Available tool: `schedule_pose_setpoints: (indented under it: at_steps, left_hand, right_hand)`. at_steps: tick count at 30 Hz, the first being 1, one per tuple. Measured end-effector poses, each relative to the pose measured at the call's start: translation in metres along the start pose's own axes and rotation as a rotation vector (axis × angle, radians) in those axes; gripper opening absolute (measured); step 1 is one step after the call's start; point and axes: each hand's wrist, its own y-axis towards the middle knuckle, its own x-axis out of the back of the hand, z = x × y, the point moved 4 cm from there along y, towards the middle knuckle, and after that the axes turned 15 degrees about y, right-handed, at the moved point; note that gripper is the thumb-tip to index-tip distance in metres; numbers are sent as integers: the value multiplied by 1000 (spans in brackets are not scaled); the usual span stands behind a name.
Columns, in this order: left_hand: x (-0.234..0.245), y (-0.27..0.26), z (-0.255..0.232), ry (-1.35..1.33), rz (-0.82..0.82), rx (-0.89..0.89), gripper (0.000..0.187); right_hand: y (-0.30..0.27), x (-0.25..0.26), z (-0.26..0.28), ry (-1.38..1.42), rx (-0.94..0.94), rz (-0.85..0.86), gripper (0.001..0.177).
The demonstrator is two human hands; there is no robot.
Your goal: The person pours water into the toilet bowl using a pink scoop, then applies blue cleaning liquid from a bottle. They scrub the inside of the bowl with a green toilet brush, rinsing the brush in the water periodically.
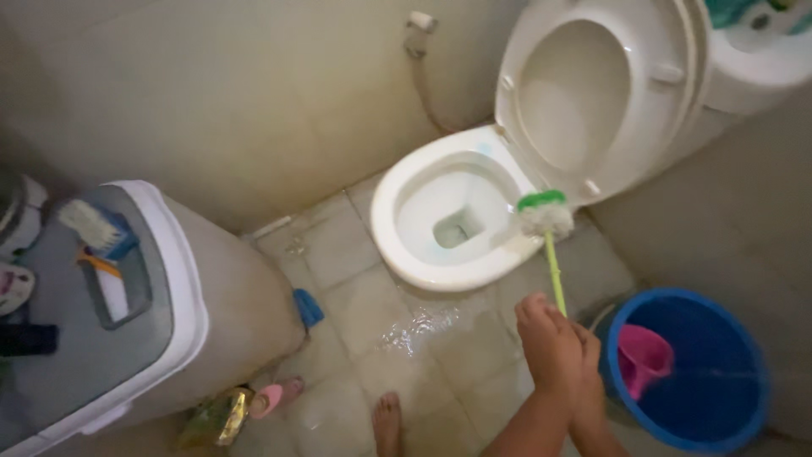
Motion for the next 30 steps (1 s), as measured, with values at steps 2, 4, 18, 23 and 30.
schedule_pose_setpoints:
  at_steps: [2, 4, 18, 23, 30]
  left_hand:
    - [11, 14, 20, -65, -37, 116, 28]
    - [17, 32, 40, -107, -75, 186, 28]
    - [111, 293, 189, 357, 58, 11, 43]
    - [117, 369, 177, 629, 221, -471, 53]
    - [67, 405, 130, 693, 409, -648, 63]
  right_hand:
    - [15, -20, 30, -138, 8, 70, 63]
    - [41, -38, 34, -281, -228, 80, 53]
    - [189, -232, -124, -672, -328, 438, 36]
    - [244, -266, -183, -797, -298, 456, 37]
    - [229, -191, -198, -960, -400, 555, 39]
